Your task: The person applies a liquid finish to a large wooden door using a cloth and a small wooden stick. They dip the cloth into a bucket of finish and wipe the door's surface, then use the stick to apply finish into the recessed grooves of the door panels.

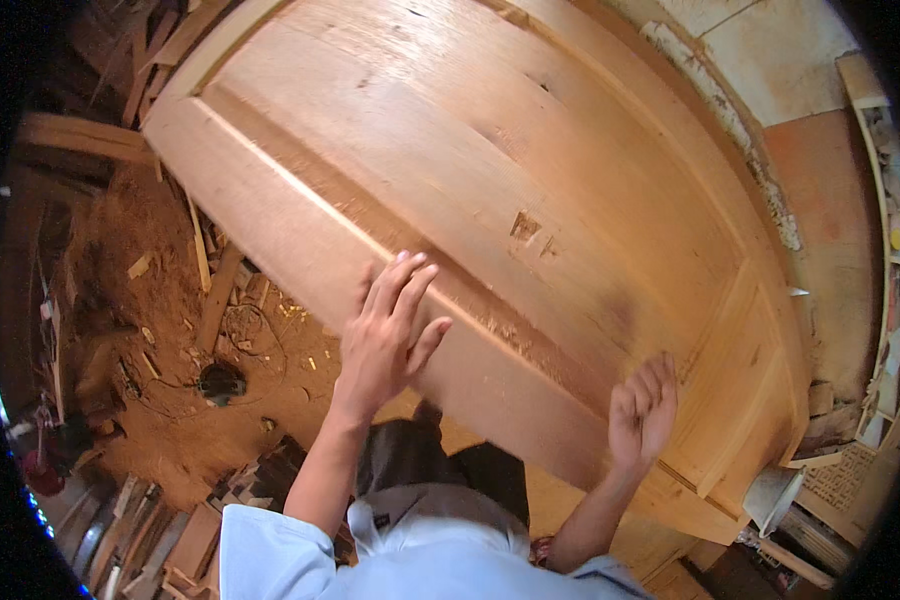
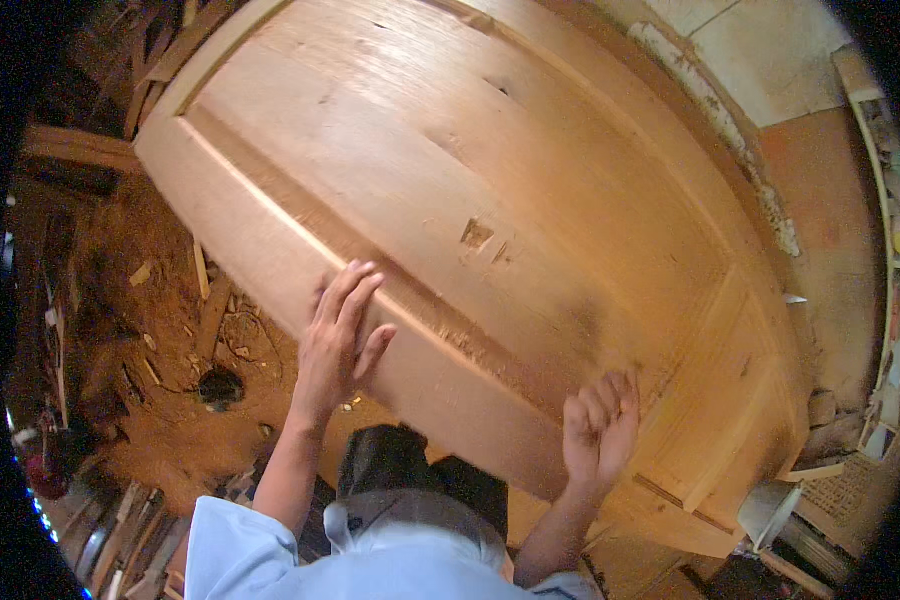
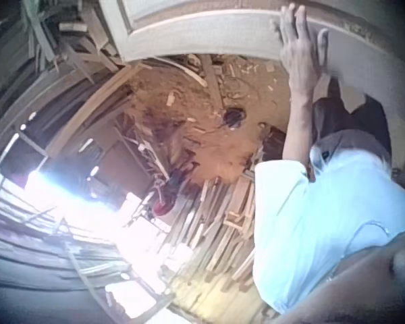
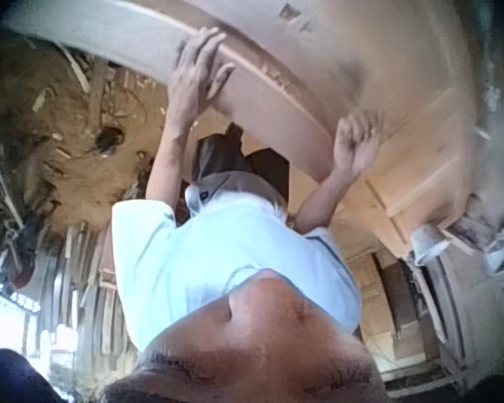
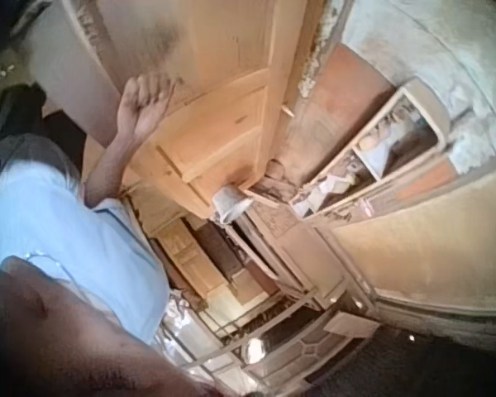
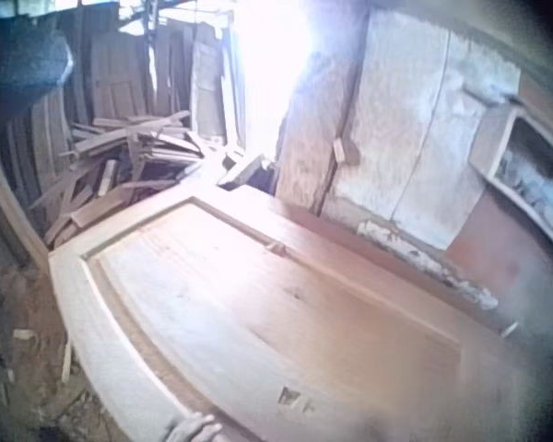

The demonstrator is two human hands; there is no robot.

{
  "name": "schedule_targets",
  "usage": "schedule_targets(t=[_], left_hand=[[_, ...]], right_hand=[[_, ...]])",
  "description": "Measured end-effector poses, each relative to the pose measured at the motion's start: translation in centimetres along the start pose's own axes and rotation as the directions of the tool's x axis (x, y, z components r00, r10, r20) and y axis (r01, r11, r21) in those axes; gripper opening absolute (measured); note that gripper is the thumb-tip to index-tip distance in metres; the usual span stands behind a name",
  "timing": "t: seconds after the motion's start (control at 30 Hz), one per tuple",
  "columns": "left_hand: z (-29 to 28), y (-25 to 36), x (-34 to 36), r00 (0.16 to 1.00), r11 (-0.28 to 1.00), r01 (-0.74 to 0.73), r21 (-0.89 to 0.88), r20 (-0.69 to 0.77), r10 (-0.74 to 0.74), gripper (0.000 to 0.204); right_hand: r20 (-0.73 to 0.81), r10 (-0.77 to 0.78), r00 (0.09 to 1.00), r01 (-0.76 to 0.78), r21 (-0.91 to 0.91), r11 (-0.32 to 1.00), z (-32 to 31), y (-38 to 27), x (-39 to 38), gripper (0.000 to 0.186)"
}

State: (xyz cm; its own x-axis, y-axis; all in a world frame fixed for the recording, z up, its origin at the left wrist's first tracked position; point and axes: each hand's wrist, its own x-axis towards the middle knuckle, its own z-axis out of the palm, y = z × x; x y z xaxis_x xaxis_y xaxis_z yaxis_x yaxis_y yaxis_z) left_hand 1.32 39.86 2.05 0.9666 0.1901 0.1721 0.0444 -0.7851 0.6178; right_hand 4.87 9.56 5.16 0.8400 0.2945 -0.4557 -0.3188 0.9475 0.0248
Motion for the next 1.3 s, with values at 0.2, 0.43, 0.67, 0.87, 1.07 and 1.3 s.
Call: schedule_targets(t=[0.2, 0.43, 0.67, 0.87, 1.07, 1.3], left_hand=[[2.1, -2.0, -0.8, 0.988, 1.0, -0.007, 0.019, -0.151, 0.01, 0.052], [2.0, -1.6, 0.1, 0.992, 0.999, 0.019, 0.033, -0.121, -0.014, 0.042], [0.9, -0.8, -0.2, 0.994, 0.999, 0.023, 0.026, -0.106, -0.02, 0.027], [0.7, -0.8, -0.5, 0.986, 1.0, 0.003, -0.011, -0.166, -0.005, 0.025], [0.3, -0.4, -0.5, 0.981, 0.998, 0.006, -0.056, -0.193, -0.017, 0.019], [0.6, -0.5, -0.9, 0.975, 0.999, -0.015, -0.04, -0.22, 0.006, 0.017]], right_hand=[[-0.116, -0.01, 0.993, 0.018, 0.065, 0.998, -1.9, 0.7, -1.0, 0.041], [-0.097, -0.005, 0.995, 0.013, 0.081, 0.997, -0.7, 2.5, 2.5, 0.042], [0.036, -0.089, 0.995, 0.093, -0.155, 0.983, 3.2, 5.2, 9.4, 0.037], [0.242, -0.221, 0.945, 0.327, -0.725, 0.606, 4.0, 8.8, 15.4, 0.039], [0.233, -0.126, 0.964, 0.264, -0.891, 0.368, 4.4, 10.2, 16.4, 0.042], [0.431, 0.073, 0.899, 0.423, -0.816, -0.394, 3.3, 8.6, 16.1, 0.049]])
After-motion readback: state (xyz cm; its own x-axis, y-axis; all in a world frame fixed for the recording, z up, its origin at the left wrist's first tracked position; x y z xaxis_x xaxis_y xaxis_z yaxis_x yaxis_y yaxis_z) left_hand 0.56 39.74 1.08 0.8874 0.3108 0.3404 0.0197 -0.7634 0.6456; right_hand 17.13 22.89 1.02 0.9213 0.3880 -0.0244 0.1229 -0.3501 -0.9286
